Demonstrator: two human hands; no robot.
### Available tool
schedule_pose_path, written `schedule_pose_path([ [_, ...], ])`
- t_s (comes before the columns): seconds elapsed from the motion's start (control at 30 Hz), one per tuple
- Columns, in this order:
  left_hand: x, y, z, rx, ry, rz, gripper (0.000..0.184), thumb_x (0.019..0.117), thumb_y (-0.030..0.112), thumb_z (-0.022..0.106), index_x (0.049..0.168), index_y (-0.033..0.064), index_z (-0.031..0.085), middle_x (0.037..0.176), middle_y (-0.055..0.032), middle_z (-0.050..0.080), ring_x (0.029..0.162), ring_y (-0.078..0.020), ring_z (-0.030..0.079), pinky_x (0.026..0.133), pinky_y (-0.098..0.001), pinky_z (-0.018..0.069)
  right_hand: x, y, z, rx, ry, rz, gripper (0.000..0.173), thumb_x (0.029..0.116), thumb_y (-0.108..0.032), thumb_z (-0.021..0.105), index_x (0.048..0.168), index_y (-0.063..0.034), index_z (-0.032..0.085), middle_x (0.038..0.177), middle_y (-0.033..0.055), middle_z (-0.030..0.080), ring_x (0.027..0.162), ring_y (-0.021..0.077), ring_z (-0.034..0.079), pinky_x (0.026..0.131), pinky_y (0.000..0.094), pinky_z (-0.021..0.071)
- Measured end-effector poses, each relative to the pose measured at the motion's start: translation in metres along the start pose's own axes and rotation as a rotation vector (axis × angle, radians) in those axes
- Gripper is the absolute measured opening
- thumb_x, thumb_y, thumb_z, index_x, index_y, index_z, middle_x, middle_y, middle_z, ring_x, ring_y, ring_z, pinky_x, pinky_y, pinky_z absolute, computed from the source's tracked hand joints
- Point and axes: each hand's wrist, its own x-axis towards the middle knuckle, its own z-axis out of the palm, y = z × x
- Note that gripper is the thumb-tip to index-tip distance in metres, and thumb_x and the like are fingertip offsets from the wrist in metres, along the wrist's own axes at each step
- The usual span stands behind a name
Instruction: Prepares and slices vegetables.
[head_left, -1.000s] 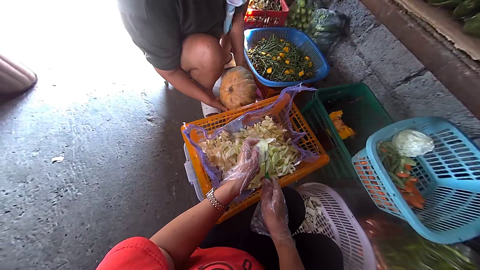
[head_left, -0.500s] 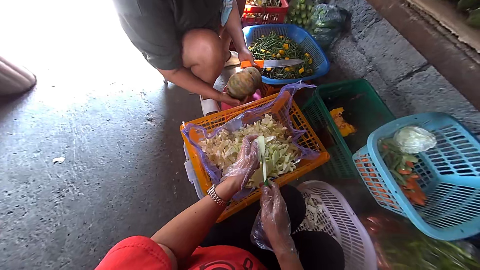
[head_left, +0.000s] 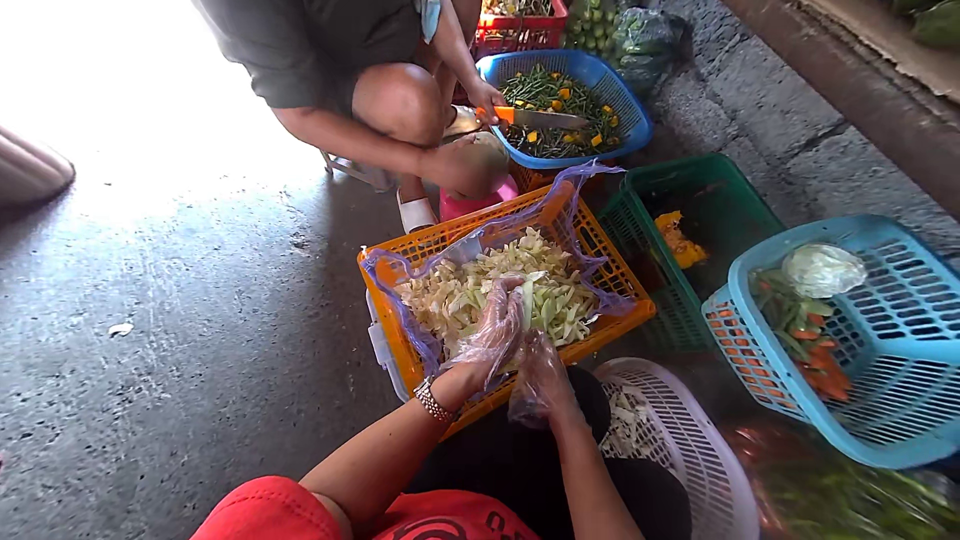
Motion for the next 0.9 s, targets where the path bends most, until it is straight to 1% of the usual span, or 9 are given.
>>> schedule_pose_path([
  [0.13,0.009,-0.001,-0.011,0.029,-0.023,0.026,0.039,0.1111,0.017,0.031,0.146,0.0025,0.04,0.128,-0.0188,0.056,0.097,-0.0165,0.059,0.082,-0.0319,0.0502,-0.003,0.004,-0.007,-0.076,-0.015,-0.067,0.036,0.1087,-0.009,0.036,0.134,0.0087,0.055,0.135,0.0248,0.058,0.124,0.0271,0.057,0.108,0.0387,0.0434],
  [0.2,0.014,-0.005,-0.014,0.026,-0.007,0.032,0.04,0.1111,0.018,0.03,0.148,0.0044,0.039,0.127,-0.0179,0.056,0.094,-0.0154,0.058,0.08,-0.0314,0.0499,-0.02,0.008,-0.003,-0.009,0.085,-0.128,0.038,0.1092,-0.014,0.034,0.127,0.0084,0.059,0.108,0.0166,0.064,0.091,0.0163,0.06,0.084,0.0322,0.0506],
  [0.23,0.016,-0.007,-0.014,0.03,0.005,0.034,0.04,0.1111,0.019,0.03,0.148,0.0051,0.04,0.123,-0.0165,0.057,0.089,-0.0135,0.057,0.077,-0.0298,0.0494,-0.029,0.011,0.001,0.017,0.12,-0.169,0.039,0.1084,-0.018,0.034,0.124,0.0077,0.059,0.09,0.0092,0.06,0.074,0.0104,0.054,0.07,0.029,0.0488],
  [0.33,0.017,-0.007,-0.009,0.042,0.023,0.015,0.039,0.1116,0.019,0.033,0.147,0.0052,0.042,0.124,-0.0177,0.059,0.095,-0.016,0.06,0.083,-0.0326,0.0503,-0.053,0.015,0.011,0.026,0.173,-0.233,0.037,0.1071,-0.02,0.04,0.123,0.007,0.06,0.079,0.0048,0.057,0.064,0.0063,0.05,0.063,0.0253,0.0475],
  [0.37,0.016,-0.007,-0.008,0.046,0.022,0.011,0.039,0.1116,0.019,0.033,0.146,0.0046,0.041,0.127,-0.0191,0.058,0.102,-0.0182,0.06,0.088,-0.0346,0.0504,-0.056,0.017,0.014,0.011,0.195,-0.238,0.036,0.1069,-0.02,0.041,0.122,0.0066,0.061,0.08,0.0056,0.059,0.064,0.0064,0.052,0.064,0.0248,0.0481],
  [0.67,0.008,0.005,-0.002,0.091,0.063,-0.014,0.036,0.1114,0.019,0.036,0.14,-0.0014,0.044,0.121,-0.0198,0.059,0.1,-0.019,0.06,0.088,-0.034,0.0497,-0.05,0.021,0.018,-0.057,0.233,-0.251,0.036,0.1064,-0.015,0.042,0.124,0.0104,0.06,0.088,0.0146,0.065,0.075,0.0147,0.061,0.075,0.0317,0.0526],
  [0.73,0.005,0.006,-0.002,0.103,0.044,-0.008,0.036,0.1111,0.018,0.036,0.14,-0.0027,0.044,0.126,-0.0216,0.058,0.108,-0.0211,0.059,0.094,-0.0359,0.0486,-0.041,0.012,0.015,-0.079,0.215,-0.219,0.035,0.1068,-0.011,0.041,0.125,0.0127,0.059,0.098,0.0217,0.067,0.088,0.024,0.065,0.084,0.0385,0.053],
  [0.8,0.003,0.003,-0.001,0.107,0.01,0.0,0.038,0.111,0.017,0.036,0.141,-0.0051,0.042,0.132,-0.0248,0.055,0.118,-0.0242,0.057,0.102,-0.0381,0.0454,-0.027,-0.003,0.007,-0.099,0.127,-0.122,0.039,0.108,-0.009,0.039,0.136,0.0144,0.052,0.126,0.0299,0.063,0.119,0.0339,0.062,0.106,0.0437,0.046],
  [0.9,0.001,-0.001,0.0,0.103,0.002,0.0,0.039,0.1111,0.017,0.035,0.142,-0.0056,0.042,0.136,-0.0262,0.053,0.123,-0.0257,0.055,0.106,-0.0385,0.0433,0.001,-0.001,0.001,-0.066,-0.019,-0.016,0.041,0.1089,-0.009,0.037,0.143,0.0125,0.045,0.142,0.0295,0.053,0.134,0.0318,0.052,0.114,0.0398,0.0373],
])
